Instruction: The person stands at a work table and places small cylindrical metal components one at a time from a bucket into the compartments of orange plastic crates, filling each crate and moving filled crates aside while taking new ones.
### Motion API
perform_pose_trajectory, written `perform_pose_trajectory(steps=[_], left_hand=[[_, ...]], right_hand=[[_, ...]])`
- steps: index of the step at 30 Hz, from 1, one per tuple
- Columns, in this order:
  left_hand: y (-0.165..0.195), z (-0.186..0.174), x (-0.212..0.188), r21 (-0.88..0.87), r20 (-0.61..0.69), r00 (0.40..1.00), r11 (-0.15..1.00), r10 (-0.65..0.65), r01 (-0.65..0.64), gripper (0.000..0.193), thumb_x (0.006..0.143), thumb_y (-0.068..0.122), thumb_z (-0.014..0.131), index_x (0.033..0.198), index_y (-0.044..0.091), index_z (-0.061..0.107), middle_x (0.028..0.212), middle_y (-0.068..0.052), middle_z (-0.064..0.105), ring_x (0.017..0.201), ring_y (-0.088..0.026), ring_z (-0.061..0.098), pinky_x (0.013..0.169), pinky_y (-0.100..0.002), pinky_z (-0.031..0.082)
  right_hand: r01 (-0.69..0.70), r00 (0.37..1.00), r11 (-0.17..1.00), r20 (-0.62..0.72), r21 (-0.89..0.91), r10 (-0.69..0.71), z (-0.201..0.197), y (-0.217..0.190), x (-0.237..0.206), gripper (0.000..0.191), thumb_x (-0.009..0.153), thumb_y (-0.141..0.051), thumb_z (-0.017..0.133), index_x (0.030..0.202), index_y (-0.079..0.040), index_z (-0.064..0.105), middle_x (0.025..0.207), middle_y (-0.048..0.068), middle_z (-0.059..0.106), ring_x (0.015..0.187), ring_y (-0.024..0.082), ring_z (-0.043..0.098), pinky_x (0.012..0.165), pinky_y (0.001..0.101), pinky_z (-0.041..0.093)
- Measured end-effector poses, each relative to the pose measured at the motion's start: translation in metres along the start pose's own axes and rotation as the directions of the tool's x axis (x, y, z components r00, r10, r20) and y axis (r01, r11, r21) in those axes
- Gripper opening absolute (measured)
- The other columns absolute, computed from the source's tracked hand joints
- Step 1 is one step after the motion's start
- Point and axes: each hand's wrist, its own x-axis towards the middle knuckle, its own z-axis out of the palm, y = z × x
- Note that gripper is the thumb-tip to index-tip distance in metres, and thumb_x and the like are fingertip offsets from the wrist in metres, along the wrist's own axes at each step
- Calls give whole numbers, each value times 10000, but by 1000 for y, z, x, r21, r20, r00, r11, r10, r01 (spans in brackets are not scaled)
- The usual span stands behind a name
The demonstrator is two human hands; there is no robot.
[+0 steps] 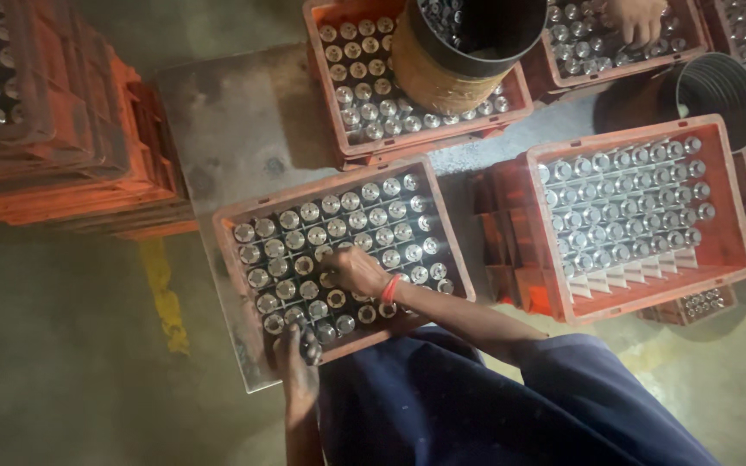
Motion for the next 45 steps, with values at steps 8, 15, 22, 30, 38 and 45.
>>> perform_pose_trajectory(steps=[8, 15, 22, 30, 38, 45], left_hand=[[4, 9, 0, 46, -40, 999, 999, 12, -10, 189, 1018, 269, 593, 1105, 104, 620, 705, 39, 519, 525, -56, 411, 457, -221, 292], [-3, 2, 20, 85, -38, 998, 995, 56, -52, 316, 1030, 323, 619, 1189, 60, 691, 804, -7, 598, 580, -71, 446, 502, -211, 331], [-56, -13, 56, 132, -118, 992, 990, -32, 48, 483, 963, 399, 680, 1299, 56, 622, 1115, -70, 708, 839, -156, 674, 642, -284, 540], [-33, -39, 49, -275, -99, 995, 960, 27, -53, 173, 919, 204, 640, 1090, 173, 631, 942, -30, 723, 681, -150, 639, 486, -256, 465], [-39, -54, 39, 158, -53, 922, 915, 384, -372, 387, 980, 109, 690, 1342, 113, 552, 1108, -75, 544, 803, -161, 538, 551, -276, 466], [-48, -59, 45, -115, -142, 987, 989, 80, -96, 423, 932, 110, 627, 1341, 118, 521, 1293, -97, 590, 979, -190, 630, 710, -331, 543]], right_hand=[[5, 969, 935, 233, -353, 83, 10, 3, 20, 221, 840, -297, 800, 904, -89, 764, 856, 144, 743, 816, 339, 733, 765, 445, 586], [-36, 996, 999, 84, 16, 35, -5, -15, 9, 290, 867, -343, 748, 1068, -135, 763, 926, 121, 761, 764, 314, 737, 702, 445, 584], [54, 997, 859, 20, 510, -75, 10, -42, -26, 264, 964, -249, 748, 1158, -69, 740, 1086, 131, 756, 962, 246, 722, 824, 390, 581], [39, 953, 998, -296, -57, -54, 8, 12, 6, 130, 873, -163, 740, 989, -107, 762, 937, 115, 737, 846, 324, 706, 746, 437, 565], [-56, 965, 995, -259, -78, 34, 29, 17, 21, 324, 681, -195, 747, 999, -149, 781, 1143, 115, 686, 887, 336, 703, 711, 437, 569], [-119, 950, 980, -306, -158, 66, 14, 16, 11, 206, 812, -194, 730, 1010, -140, 753, 1062, 103, 721, 897, 346, 698, 755, 485, 536]])
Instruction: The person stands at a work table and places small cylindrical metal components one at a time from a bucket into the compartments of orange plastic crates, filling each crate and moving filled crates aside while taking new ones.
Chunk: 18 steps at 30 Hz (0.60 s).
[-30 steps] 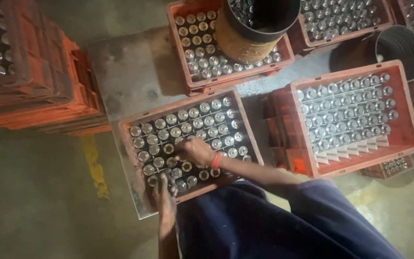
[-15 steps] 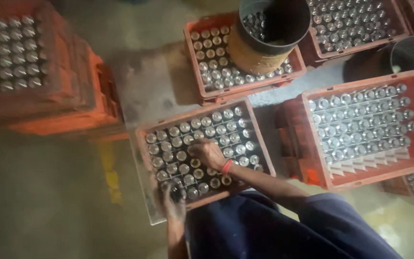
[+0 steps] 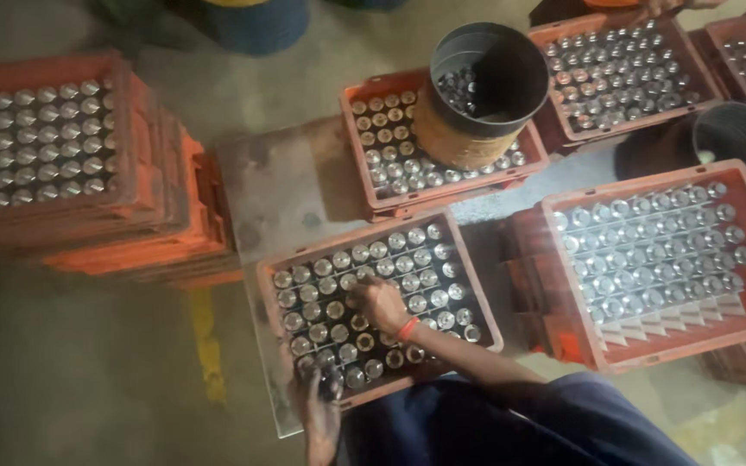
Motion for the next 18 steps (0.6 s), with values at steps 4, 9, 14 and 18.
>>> perform_pose_trajectory(steps=[4, 9, 14, 18], left_hand=[[-5, 3, -1, -49, 210, 975, 997, 69, -60, 337, 1011, 104, 582, 1345, 69, 553, 1238, -127, 597, 906, -208, 625, 671, -328, 531], [4, -2, 4, -416, 748, 663, 799, 30, 433, 257, 1230, 167, 471, 1379, -10, 581, 1126, -181, 632, 764, -238, 610, 627, -351, 479], [8, 0, 8, 60, 117, 990, 995, -81, 74, 289, 1070, 192, 573, 1289, 3, 581, 937, -57, 606, 670, -131, 524, 540, -262, 411], [16, 22, -4, 233, 91, 987, 966, -136, 112, 351, 1065, 235, 623, 1202, -83, 563, 816, -31, 563, 599, -96, 442, 486, -235, 339]], right_hand=[[-38, 996, 998, 80, 57, 34, 2, 2, 1, 159, 822, -179, 716, 969, -135, 757, 983, 119, 741, 888, 357, 703, 741, 469, 557], [22, 999, 988, 43, 151, -29, 11, 8, 12, 243, 790, -184, 758, 1003, -69, 738, 903, 191, 726, 802, 393, 701, 685, 489, 552], [-3, 968, 997, 249, 74, -16, 12, 17, 27, 216, 836, -273, 781, 879, -66, 734, 817, 210, 706, 786, 405, 693, 690, 502, 536], [22, 976, 999, 217, 47, -32, 2, 9, 32, 250, 794, -264, 779, 916, -52, 725, 835, 213, 698, 780, 399, 690, 673, 504, 540]])
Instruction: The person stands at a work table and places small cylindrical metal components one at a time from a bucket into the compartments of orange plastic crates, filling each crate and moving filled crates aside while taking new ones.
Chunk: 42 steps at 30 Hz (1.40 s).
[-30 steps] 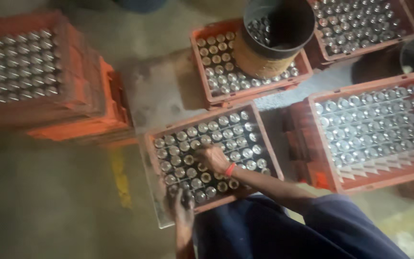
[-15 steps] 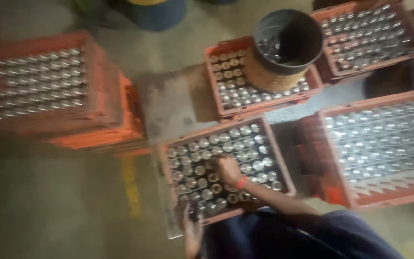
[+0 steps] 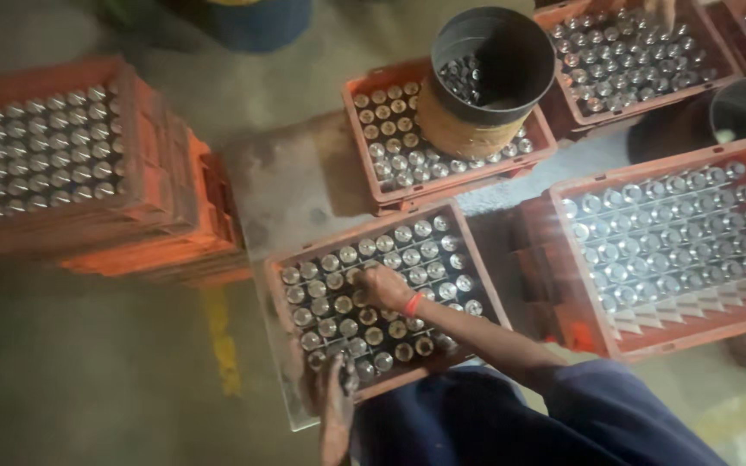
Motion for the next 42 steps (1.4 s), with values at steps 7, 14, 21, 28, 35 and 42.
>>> perform_pose_trajectory(steps=[7, 14, 21, 28, 35, 42], left_hand=[[50, 53, -25, 46, 14, 998, 997, 56, -57, 451, 969, 239, 589, 1410, 141, 590, 838, 25, 587, 589, -56, 440, 487, -198, 343], [19, 31, -2, -82, -23, 999, 995, 49, -51, 373, 1050, 275, 582, 1364, 76, 605, 897, 20, 610, 666, -64, 531, 534, -210, 393], [-9, -7, 19, -304, -33, 998, 952, -48, 35, 300, 997, 202, 582, 1232, 30, 654, 887, -61, 640, 664, -123, 560, 564, -259, 423], [2, 6, 5, -186, -24, 998, 980, 64, -67, 357, 990, 218, 609, 1315, 69, 611, 892, -17, 614, 642, -95, 512, 534, -233, 389], [30, 38, -13, -29, -38, 987, 987, 157, -158, 444, 984, 243, 623, 1402, 103, 572, 904, 26, 589, 633, -67, 476, 514, -207, 359], [57, 69, 53, 12, -72, 996, 998, 61, -60, 442, 1068, 272, 611, 1461, 101, 505, 935, -17, 619, 688, -64, 536, 550, -196, 412]], right_hand=[[-130, 971, 821, 237, 556, -7, -2, -50, -54, 356, 1008, -371, 643, 1159, -58, 721, 1043, 130, 770, 940, 280, 745, 806, 427, 592], [-176, 983, 705, 85, 687, 163, -1, -43, -46, 262, 919, -206, 712, 1166, -116, 698, 1044, 69, 774, 927, 189, 759, 775, 338, 647], [179, 932, 983, -311, -49, -185, -20, -9, 10, 103, 816, -181, 760, 900, -123, 772, 917, 93, 764, 856, 298, 722, 745, 438, 578], [-62, 997, 996, -46, 71, 65, -15, -4, 33, 128, 868, -200, 754, 954, -118, 801, 953, 124, 779, 844, 309, 751, 748, 417, 589], [-10, 992, 948, -117, 318, 49, -12, -29, -9, 356, 929, -269, 697, 1225, -74, 737, 1085, 150, 764, 906, 274, 735, 810, 418, 592], [-217, 976, 742, 145, 635, 161, 15, -41, -4, 465, 1001, -454, 648, 1205, -45, 736, 1053, 142, 779, 914, 223, 716, 787, 381, 583]])
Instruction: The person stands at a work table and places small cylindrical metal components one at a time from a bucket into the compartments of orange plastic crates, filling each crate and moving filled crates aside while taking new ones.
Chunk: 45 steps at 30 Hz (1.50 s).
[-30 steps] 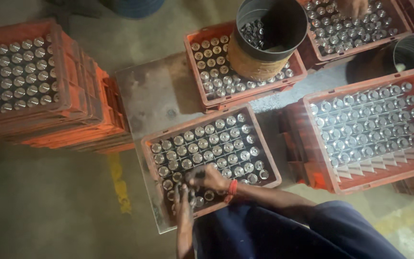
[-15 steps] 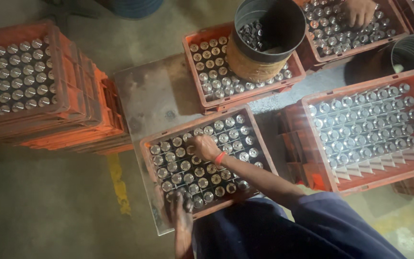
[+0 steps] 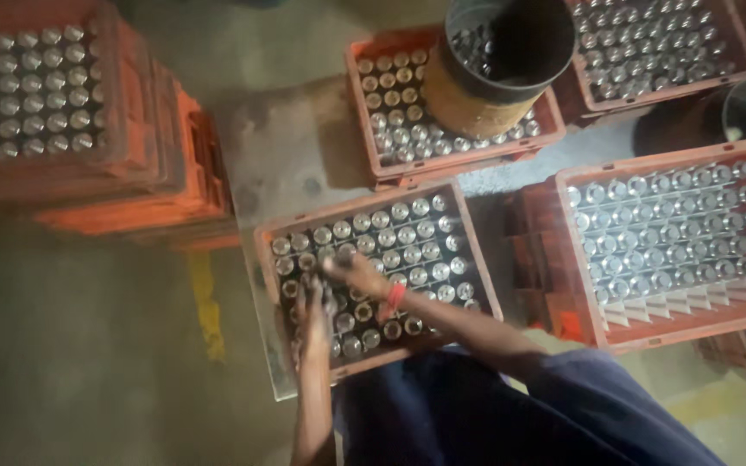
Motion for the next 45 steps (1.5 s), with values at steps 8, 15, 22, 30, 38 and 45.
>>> perform_pose_trajectory(steps=[8, 15, 22, 30, 38, 45], left_hand=[[-21, -26, -10, -60, 171, 983, 996, 71, -61, 426, 990, 171, 599, 1410, 148, 532, 976, -16, 631, 691, -84, 543, 532, -217, 421], [-51, -53, -52, -436, -19, 1000, 900, 11, -18, 214, 926, 72, 593, 1140, 70, 588, 1017, -77, 701, 810, -147, 697, 624, -278, 547], [-58, -72, -71, -514, 259, 942, 856, 214, -53, 146, 1098, 244, 618, 1142, 105, 618, 798, -41, 632, 525, -84, 531, 419, -220, 416], [-30, -68, -95, -118, -108, 994, 992, 24, -37, 199, 991, 231, 564, 1158, 124, 557, 934, -52, 660, 646, -113, 483, 562, -261, 394], [-71, -68, -62, -322, 10, 999, 946, -46, 47, 143, 1017, 276, 665, 1106, 187, 597, 892, 54, 544, 684, -68, 463, 581, -250, 366], [-84, -66, -53, -248, 38, 998, 967, -51, 59, 149, 1011, 281, 644, 1102, 171, 598, 879, 39, 569, 670, -78, 486, 563, -253, 379]], right_hand=[[268, 951, 958, 184, -102, -247, -22, -1, -10, 347, 935, -366, 732, 1111, -74, 795, 1049, 124, 791, 925, 202, 734, 816, 370, 586], [14, 978, 924, -187, -383, -93, -56, -6, 28, 229, 909, -224, 671, 1116, -145, 732, 1046, 98, 775, 811, 269, 740, 698, 424, 607], [231, 879, 771, -213, -594, -427, -53, -7, 47, 149, 873, -138, 736, 1007, -83, 771, 1071, 168, 722, 868, 365, 719, 768, 447, 574], [54, 847, 871, -440, -488, -299, -39, -20, 54, 171, 883, -182, 732, 1030, -100, 759, 887, 144, 767, 794, 341, 732, 691, 453, 562], [122, 835, 782, -362, -612, -414, -50, -25, 50, 326, 849, -98, 684, 1166, -72, 756, 909, 244, 710, 852, 436, 697, 750, 515, 536], [379, 844, 890, 300, 254, -445, -13, -17, -52, 364, 1059, -247, 702, 1304, 21, 679, 1279, 228, 691, 1174, 307, 637, 960, 436, 514]])
